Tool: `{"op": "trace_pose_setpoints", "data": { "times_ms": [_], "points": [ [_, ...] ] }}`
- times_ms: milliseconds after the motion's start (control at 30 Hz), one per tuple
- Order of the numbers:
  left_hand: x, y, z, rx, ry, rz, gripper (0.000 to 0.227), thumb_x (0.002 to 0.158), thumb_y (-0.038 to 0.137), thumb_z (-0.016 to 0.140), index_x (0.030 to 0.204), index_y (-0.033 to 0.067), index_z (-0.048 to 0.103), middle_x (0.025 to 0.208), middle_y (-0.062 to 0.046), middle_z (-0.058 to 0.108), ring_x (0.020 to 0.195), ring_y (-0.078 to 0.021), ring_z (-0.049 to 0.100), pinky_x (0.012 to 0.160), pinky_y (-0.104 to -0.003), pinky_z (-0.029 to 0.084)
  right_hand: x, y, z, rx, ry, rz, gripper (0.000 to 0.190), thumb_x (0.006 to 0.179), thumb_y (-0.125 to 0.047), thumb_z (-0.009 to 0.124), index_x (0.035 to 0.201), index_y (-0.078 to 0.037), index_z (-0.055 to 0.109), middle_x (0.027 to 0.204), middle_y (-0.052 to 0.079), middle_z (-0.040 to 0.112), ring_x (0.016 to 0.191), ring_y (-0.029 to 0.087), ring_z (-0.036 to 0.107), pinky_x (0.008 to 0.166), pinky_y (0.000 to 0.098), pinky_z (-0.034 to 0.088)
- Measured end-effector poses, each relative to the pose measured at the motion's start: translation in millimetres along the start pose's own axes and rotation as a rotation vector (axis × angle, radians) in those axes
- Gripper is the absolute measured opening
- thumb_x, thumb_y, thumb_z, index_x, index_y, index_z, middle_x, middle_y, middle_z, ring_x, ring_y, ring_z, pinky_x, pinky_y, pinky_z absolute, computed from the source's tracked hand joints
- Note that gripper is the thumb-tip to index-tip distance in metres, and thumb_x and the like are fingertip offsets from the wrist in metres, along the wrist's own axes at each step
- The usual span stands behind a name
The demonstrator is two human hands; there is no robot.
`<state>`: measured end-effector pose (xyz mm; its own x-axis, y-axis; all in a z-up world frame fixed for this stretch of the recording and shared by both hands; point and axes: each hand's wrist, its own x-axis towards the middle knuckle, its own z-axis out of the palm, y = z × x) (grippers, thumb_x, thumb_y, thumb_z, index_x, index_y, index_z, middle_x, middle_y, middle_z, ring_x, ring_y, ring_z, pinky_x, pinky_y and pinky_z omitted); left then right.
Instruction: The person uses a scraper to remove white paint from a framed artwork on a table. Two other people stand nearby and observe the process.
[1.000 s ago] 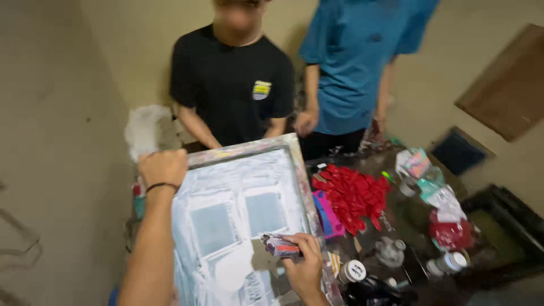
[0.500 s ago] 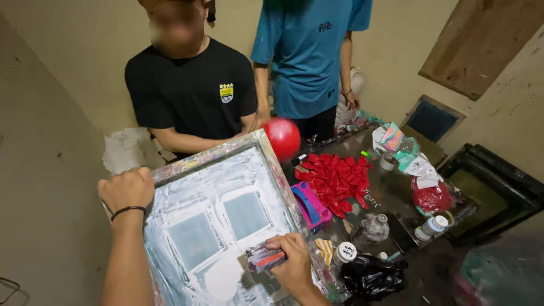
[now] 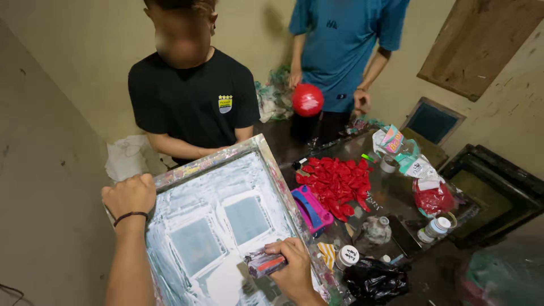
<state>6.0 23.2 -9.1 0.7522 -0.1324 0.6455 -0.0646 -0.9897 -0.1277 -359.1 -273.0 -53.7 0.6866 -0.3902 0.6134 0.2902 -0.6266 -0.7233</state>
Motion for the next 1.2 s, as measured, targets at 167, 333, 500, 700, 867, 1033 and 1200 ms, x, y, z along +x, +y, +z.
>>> {"op": "trace_pose_setpoints", "data": {
  "times_ms": [167, 333, 500, 700, 867, 1033, 1200],
  "points": [
    [-1, 1, -9, 0.02, -0.004, 0.006, 0.049, 0.109, 0.031, 0.044, 0.081, 0.0204, 0.082, 0.075, -0.006, 0.077, 0.07, -0.0308, 0.075, 0.08, -0.045, 0.045, -6, -1, 0, -0.006, -0.038, 0.022, 0.038, 0.059, 0.0, 0.081, 0.092, -0.018, 0.081, 0.099, -0.005, 0.088, 0.093, 0.019, 0.067, 0.082, 0.0294, 0.054],
    [-3, -1, 0, 0.014, 0.128, 0.02, 0.049, 0.109, 0.029, 0.046, 0.071, 0.0197, 0.076, 0.066, -0.004, 0.071, 0.058, -0.0278, 0.066, 0.076, -0.042, 0.042, 1, -8, -1, 0.029, -0.032, 0.006, 0.035, 0.062, 0.0, 0.083, 0.093, -0.017, 0.08, 0.098, -0.003, 0.088, 0.094, 0.02, 0.069, 0.082, 0.0301, 0.055],
    [-1, 3, -7, 0.028, -0.01, -0.007, 0.051, 0.109, 0.034, 0.042, 0.079, 0.021, 0.081, 0.076, -0.005, 0.077, 0.07, -0.0301, 0.076, 0.081, -0.046, 0.046, 0, -2, -1, 0.015, -0.022, 0.042, 0.033, 0.063, -0.003, 0.084, 0.093, -0.018, 0.082, 0.097, -0.003, 0.088, 0.095, 0.019, 0.069, 0.084, 0.0285, 0.056],
    [-3, 2, 5, 0.0, 0.095, -0.001, 0.048, 0.107, 0.031, 0.047, 0.071, 0.02, 0.076, 0.069, -0.007, 0.073, 0.062, -0.0311, 0.07, 0.078, -0.045, 0.043, -3, 10, 0, -0.025, -0.035, 0.129, 0.039, 0.056, -0.006, 0.084, 0.093, -0.02, 0.084, 0.096, -0.006, 0.088, 0.097, 0.018, 0.07, 0.081, 0.028, 0.058],
    [-1, 6, 3, -0.001, 0.039, -0.021, 0.049, 0.107, 0.034, 0.045, 0.076, 0.0198, 0.079, 0.072, -0.009, 0.076, 0.067, -0.0324, 0.074, 0.08, -0.047, 0.046, -4, 18, -1, -0.014, -0.01, 0.111, 0.036, 0.058, -0.007, 0.087, 0.092, -0.019, 0.086, 0.092, -0.005, 0.086, 0.095, 0.018, 0.071, 0.083, 0.0282, 0.057],
    [-4, 8, 0, -0.002, 0.112, -0.018, 0.048, 0.107, 0.034, 0.048, 0.072, 0.0184, 0.077, 0.071, -0.008, 0.074, 0.062, -0.0317, 0.07, 0.078, -0.046, 0.045, -6, 23, 2, -0.028, -0.005, 0.124, 0.036, 0.057, -0.006, 0.087, 0.09, -0.019, 0.086, 0.092, -0.004, 0.088, 0.095, 0.017, 0.073, 0.084, 0.028, 0.058],
    [-2, 8, -10, -0.12, 0.044, -0.051, 0.048, 0.103, 0.032, 0.051, 0.068, 0.0145, 0.078, 0.069, -0.013, 0.074, 0.059, -0.0343, 0.069, 0.08, -0.048, 0.048, -5, 22, 2, -0.034, -0.015, 0.105, 0.036, 0.06, -0.013, 0.094, 0.095, -0.02, 0.087, 0.089, -0.005, 0.083, 0.095, 0.018, 0.071, 0.085, 0.0291, 0.056]
  ]
}}
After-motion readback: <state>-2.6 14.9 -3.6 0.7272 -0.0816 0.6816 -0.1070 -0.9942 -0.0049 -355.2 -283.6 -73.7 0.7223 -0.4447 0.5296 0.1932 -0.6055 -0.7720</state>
